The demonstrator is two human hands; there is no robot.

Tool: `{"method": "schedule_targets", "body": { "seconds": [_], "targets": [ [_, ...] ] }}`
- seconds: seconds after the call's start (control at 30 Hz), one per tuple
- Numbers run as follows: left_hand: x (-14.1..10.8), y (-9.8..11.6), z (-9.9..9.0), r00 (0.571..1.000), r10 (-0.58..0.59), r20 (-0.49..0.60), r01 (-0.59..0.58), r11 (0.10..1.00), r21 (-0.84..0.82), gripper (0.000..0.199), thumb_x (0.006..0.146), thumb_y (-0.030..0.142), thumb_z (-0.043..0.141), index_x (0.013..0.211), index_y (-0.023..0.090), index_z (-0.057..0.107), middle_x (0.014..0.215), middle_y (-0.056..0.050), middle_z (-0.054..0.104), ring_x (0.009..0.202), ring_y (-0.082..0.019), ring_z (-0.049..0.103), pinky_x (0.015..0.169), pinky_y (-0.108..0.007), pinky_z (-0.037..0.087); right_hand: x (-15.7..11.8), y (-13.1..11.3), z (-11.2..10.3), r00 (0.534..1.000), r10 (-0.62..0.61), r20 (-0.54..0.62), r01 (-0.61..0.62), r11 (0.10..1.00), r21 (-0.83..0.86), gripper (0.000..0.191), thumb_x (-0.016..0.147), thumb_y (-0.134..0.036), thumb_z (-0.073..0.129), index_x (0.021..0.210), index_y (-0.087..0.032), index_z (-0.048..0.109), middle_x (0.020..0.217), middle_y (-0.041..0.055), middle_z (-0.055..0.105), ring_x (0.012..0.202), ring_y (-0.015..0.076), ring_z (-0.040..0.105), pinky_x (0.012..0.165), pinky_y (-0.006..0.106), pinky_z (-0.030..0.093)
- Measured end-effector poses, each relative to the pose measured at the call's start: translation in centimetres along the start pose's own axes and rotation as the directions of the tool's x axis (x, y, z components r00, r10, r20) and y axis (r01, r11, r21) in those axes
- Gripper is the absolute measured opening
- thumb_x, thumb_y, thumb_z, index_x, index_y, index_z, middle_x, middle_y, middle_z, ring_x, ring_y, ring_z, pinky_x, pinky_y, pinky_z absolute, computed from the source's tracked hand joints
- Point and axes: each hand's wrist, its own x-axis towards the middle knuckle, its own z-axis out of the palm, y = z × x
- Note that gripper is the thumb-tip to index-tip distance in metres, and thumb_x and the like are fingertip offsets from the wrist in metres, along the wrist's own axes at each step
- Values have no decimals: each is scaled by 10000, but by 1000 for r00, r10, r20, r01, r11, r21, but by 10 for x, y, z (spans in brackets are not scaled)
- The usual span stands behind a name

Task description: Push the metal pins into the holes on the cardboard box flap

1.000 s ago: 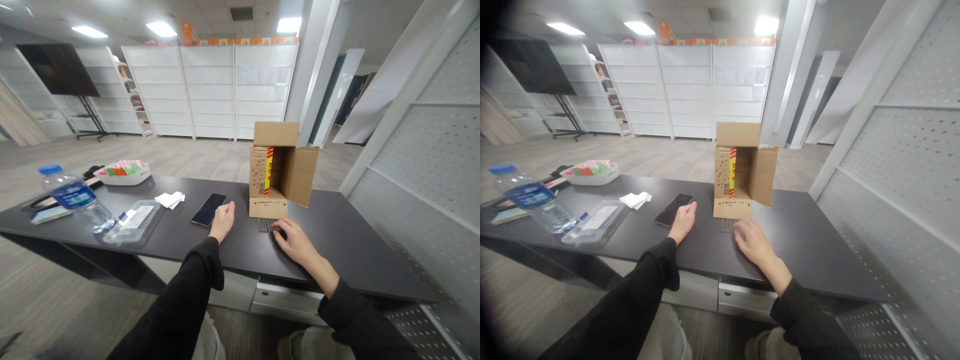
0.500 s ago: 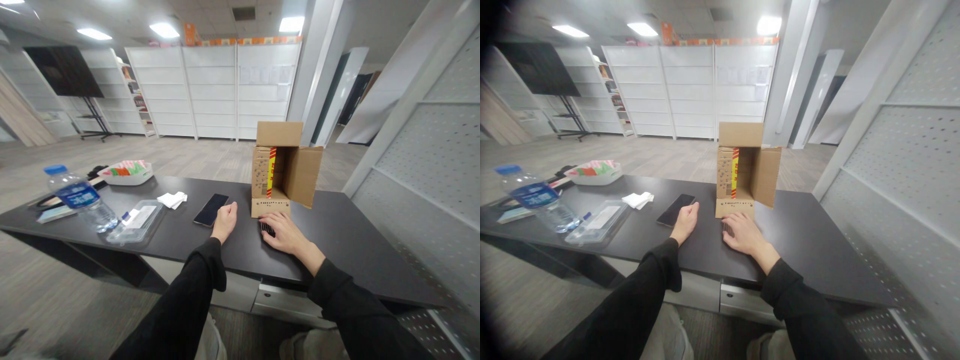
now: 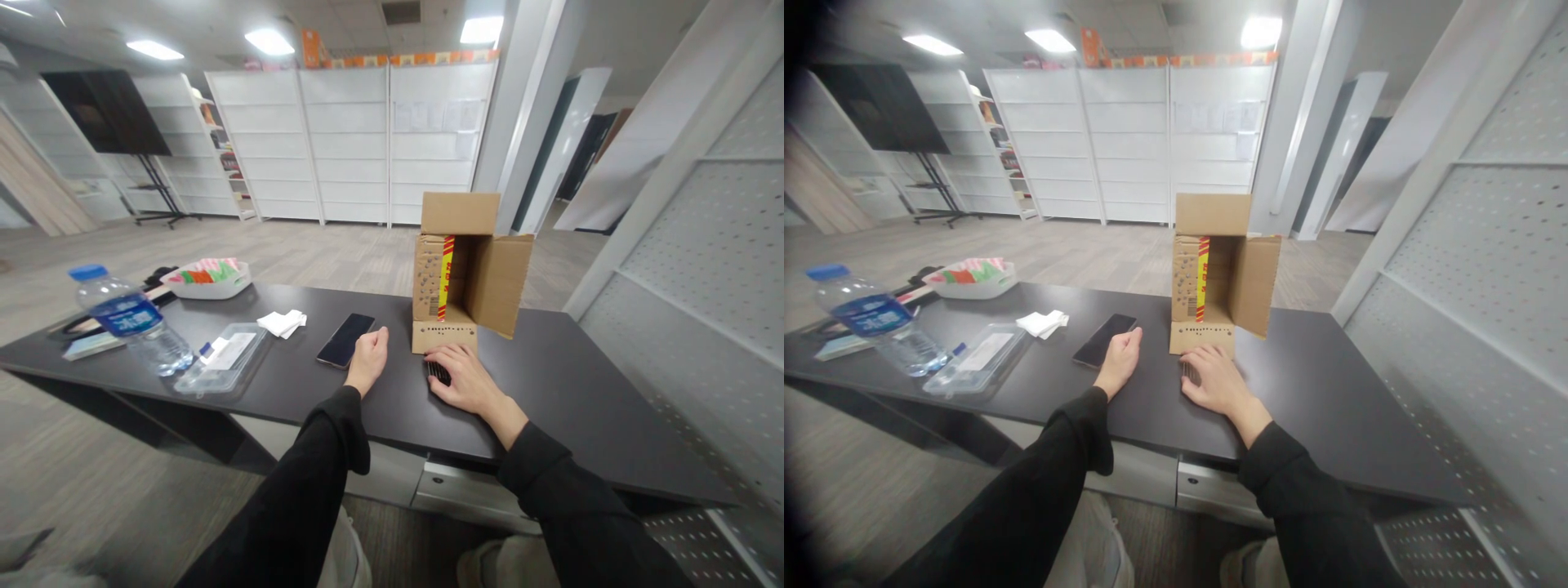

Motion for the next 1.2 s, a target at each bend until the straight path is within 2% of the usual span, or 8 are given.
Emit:
{"method": "schedule_targets", "body": {
  "seconds": [0.73,1.2],
  "targets": [
    [0,0,0,1000,-12,1,12,998,54,471,905,522,356,579,218,204,554,52,219,539,-89,232,541,-276,174,3,-1,2,1000,-6,27,7,998,-56,212,875,-258,566,1049,-184,661,1048,90,702,1034,242,566,931,401,388],
    [1,-2,1,1000,-14,11,13,999,47,470,906,524,355,579,218,212,550,51,229,536,-90,241,539,-278,179,5,-2,1,993,-111,30,115,976,-186,219,972,-249,451,1024,-187,654,990,87,695,964,225,553,875,373,381]
  ]
}}
